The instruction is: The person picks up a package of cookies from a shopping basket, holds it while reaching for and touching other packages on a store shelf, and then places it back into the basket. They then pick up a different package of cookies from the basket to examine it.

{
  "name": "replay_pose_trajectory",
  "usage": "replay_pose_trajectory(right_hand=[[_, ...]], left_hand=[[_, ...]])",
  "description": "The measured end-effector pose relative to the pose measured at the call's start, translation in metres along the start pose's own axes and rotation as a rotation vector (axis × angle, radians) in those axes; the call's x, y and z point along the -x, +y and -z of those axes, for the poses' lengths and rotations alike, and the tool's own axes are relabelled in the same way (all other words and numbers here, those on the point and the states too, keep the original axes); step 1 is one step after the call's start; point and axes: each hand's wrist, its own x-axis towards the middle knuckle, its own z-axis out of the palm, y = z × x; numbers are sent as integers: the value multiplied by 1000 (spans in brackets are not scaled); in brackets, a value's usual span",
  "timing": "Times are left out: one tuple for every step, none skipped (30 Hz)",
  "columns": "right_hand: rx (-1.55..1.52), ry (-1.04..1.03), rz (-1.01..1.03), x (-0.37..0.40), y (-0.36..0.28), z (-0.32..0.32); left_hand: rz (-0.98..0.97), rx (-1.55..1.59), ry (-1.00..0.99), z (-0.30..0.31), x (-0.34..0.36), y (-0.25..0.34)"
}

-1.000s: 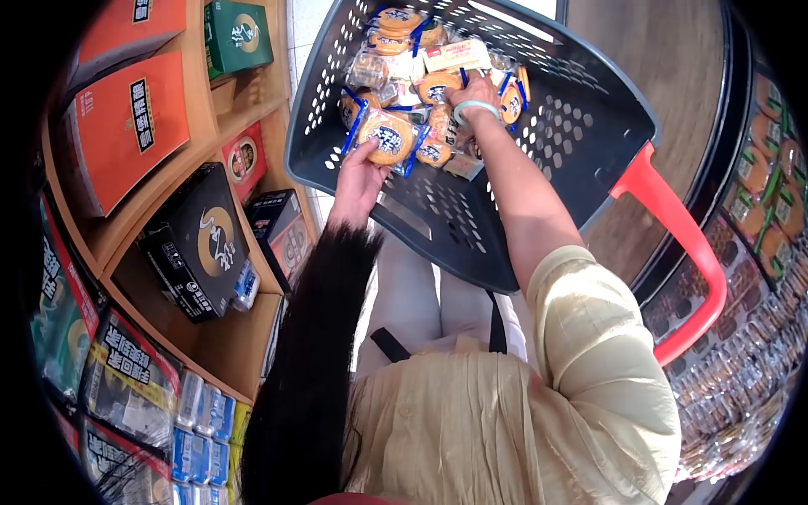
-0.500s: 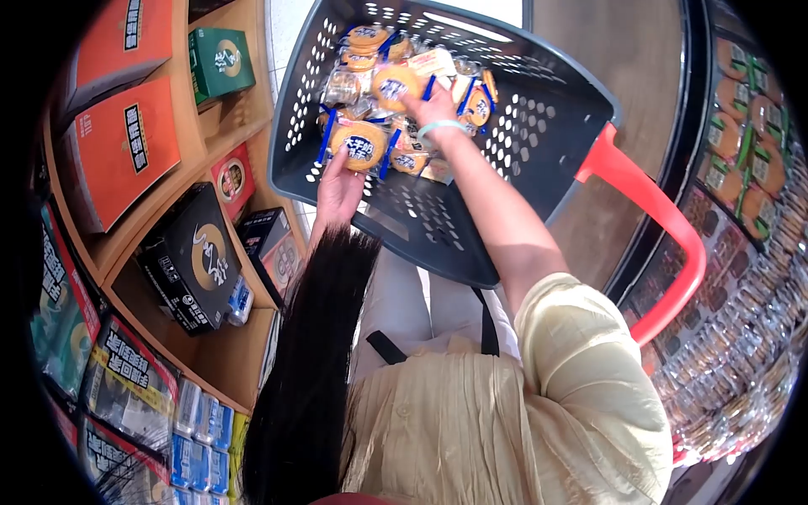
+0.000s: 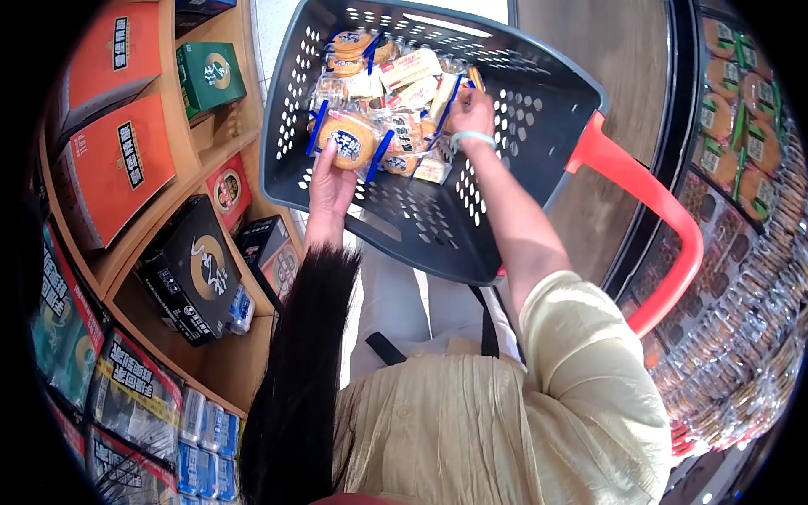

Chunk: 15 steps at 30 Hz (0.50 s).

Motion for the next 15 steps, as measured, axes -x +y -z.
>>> replay_pose_trajectory(right_hand=[[81,22,105,-11,9,2],[182,-4,239,-19,19,6],[306,-92,368,-27,19,13],[434,-146,532,-38,25,15],[561,-199,696,-48,28,15],[654,-291,750,-55,26,16],[799,-319,836,-63,26,16],[869,-364,824,-71,26,16],[940,-409,812,-78,26,15],[929,-402,757,-86,32,8],[929,-404,760,-93,39,3],[957,-457,766,-95,36,1],[984,-513,772,-96,33,-1],[1022,-567,769,-99,31,-3],[1021,-571,773,-101,27,-2]], left_hand=[[0,-2,5,3,3,1],[6,-79,9,7,6,2],[11,-157,14,11,9,3],[47,-159,-4,8,14,6],[48,-161,4,5,19,9],[9,-191,-57,-1,23,12],[-30,-220,-120,-5,25,14],[-25,-246,-139,-5,26,15],[-25,-243,-138,-2,25,13],[-56,-260,-125,1,24,11],[-88,-277,-113,5,23,8],[-82,-270,-78,4,24,8],[-84,-268,-74,7,23,8],[-2,-209,-95,10,21,9],[80,-148,-115,12,21,10]])
